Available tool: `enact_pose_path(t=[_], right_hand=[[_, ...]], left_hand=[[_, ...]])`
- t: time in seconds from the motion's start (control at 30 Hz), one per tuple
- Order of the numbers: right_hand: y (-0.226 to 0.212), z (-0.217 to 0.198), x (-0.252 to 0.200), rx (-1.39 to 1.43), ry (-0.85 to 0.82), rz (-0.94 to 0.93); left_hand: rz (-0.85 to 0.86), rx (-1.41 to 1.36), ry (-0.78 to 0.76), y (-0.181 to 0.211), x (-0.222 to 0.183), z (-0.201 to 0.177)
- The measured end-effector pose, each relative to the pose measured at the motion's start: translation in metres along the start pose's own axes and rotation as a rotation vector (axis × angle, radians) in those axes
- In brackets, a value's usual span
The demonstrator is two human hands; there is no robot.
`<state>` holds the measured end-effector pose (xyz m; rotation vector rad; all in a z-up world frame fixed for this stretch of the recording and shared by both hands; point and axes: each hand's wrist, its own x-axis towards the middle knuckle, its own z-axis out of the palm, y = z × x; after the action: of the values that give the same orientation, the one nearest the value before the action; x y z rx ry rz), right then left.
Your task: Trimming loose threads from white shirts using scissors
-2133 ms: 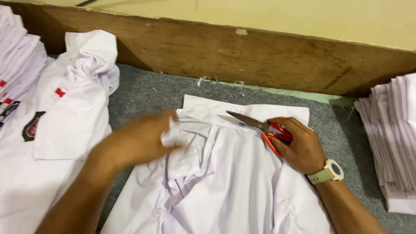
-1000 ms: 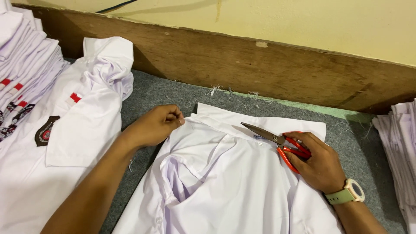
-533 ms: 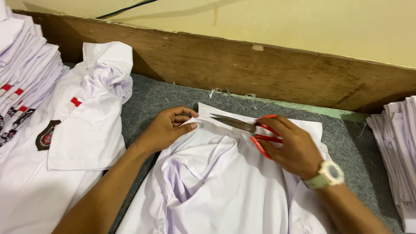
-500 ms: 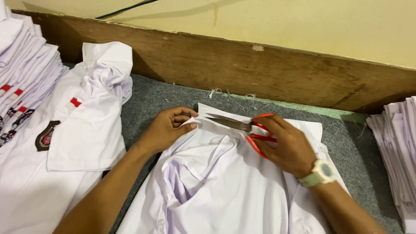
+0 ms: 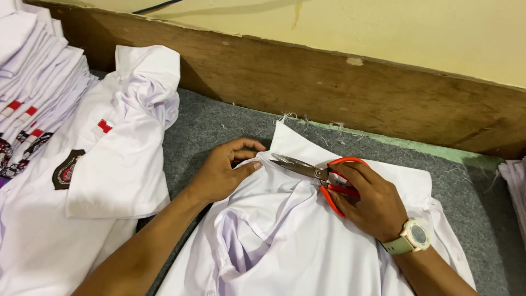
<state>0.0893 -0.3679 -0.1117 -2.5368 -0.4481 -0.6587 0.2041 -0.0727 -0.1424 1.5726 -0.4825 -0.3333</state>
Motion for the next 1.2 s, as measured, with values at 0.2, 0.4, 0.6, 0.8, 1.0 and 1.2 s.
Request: enact_pose_path(t=[0.2, 0.4, 0.6, 0.8, 1.0, 1.2], right_hand=[[0.005, 0.004, -0.006, -0.071, 0.023, -0.045], [0.01, 0.005, -0.008, -0.062, 0.034, -0.061], [0.014, 0.007, -0.01, -0.102, 0.04, -0.09], [0.012, 0.005, -0.01, -0.079, 0.04, -0.092], [0.012, 0.006, -0.01, -0.076, 0.048, -0.097], [0.008, 0.004, -0.008, -0.063, 0.021, -0.096]], left_hand=[[-0.029, -0.049, -0.032, 0.007, -0.004, 0.001], [-0.024, -0.068, -0.06, 0.015, -0.007, 0.004], [-0.023, -0.053, -0.034, 0.017, -0.009, 0.007], [-0.034, -0.052, -0.029, 0.014, -0.008, 0.007], [-0.022, -0.005, -0.023, 0.022, -0.009, 0.009], [-0.006, -0.022, 0.004, 0.021, -0.01, 0.012]])
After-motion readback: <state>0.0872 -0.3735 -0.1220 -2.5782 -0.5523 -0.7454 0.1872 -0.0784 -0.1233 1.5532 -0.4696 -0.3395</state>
